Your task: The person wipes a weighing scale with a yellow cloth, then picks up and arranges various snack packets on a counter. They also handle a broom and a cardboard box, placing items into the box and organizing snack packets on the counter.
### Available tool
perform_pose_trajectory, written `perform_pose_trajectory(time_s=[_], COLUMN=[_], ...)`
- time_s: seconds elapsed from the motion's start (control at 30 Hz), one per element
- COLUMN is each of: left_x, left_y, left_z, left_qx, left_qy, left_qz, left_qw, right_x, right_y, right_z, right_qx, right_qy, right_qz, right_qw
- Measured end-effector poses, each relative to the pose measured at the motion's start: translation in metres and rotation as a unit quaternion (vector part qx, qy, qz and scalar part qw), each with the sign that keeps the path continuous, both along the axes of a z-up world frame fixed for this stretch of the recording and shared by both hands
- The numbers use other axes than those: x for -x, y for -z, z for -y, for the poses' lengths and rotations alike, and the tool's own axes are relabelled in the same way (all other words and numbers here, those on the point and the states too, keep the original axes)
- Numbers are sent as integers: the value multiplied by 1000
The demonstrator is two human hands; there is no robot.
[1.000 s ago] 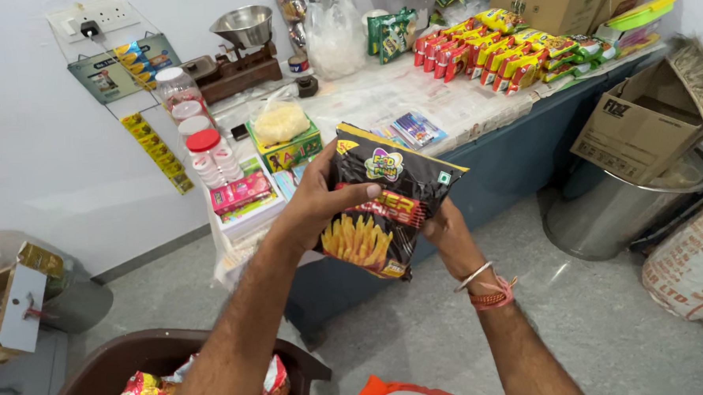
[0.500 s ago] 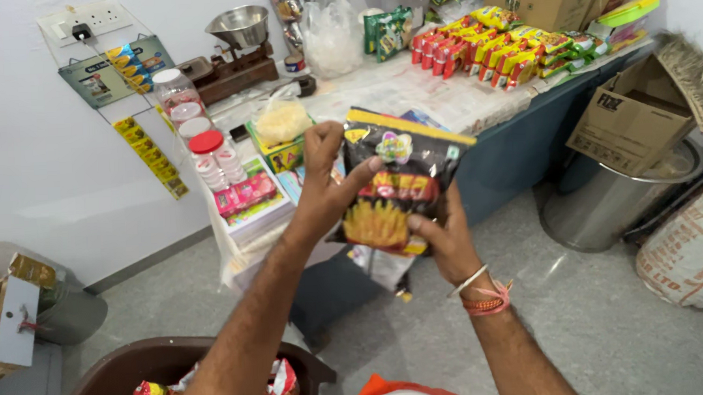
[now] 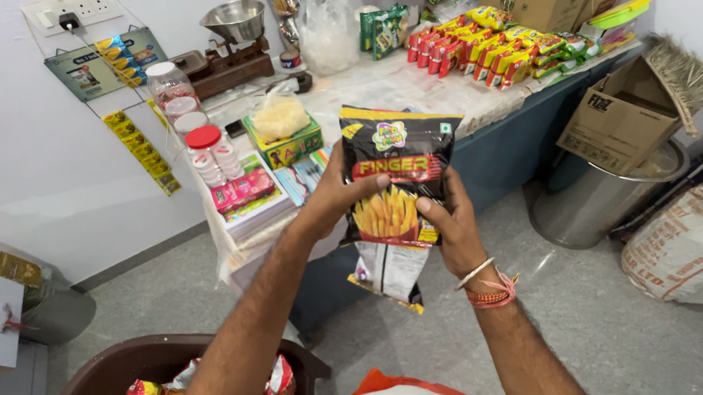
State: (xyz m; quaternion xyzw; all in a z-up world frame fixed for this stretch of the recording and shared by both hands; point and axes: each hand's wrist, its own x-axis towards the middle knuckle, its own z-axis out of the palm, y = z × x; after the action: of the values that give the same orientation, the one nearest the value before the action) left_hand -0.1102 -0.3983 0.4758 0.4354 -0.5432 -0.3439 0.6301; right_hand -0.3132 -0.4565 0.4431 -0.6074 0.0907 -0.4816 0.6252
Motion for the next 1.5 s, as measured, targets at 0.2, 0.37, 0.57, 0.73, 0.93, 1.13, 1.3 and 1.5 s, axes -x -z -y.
perform_pose_trajectory(time_s=[0.2, 0.37, 0.57, 0.73, 0.93, 1.13, 1.3, 1.5], left_x=[-17, -43, -53, -45, -33, -23, -7, 9], left_y=[7, 1, -5, -3, 7, 21, 30, 41], left_z=[4, -5, -11, -12, -19, -27, -35, -29], left_qx=[-22, -28, -30, -102, -179, -246, -168, -171], left_qy=[37, 110, 125, 119, 136, 132, 48, 207], left_qz=[-164, -332, -364, -305, -340, -133, -3, -192], left_qw=[986, 936, 923, 939, 913, 951, 985, 944], right_x=[4, 11, 4, -13, -31, -36, -29, -18], right_y=[10, 38, 70, 83, 87, 71, 66, 54], right_z=[9, 19, 14, 21, 30, 33, 43, 45], right_qx=[21, 5, -302, -485, -513, -410, -357, -348], right_qy=[-27, 89, 157, 42, -84, -140, -110, -85], right_qz=[-29, -126, -142, -106, -69, 61, 86, 63], right_qw=[999, 988, 930, 867, 852, 899, 924, 931])
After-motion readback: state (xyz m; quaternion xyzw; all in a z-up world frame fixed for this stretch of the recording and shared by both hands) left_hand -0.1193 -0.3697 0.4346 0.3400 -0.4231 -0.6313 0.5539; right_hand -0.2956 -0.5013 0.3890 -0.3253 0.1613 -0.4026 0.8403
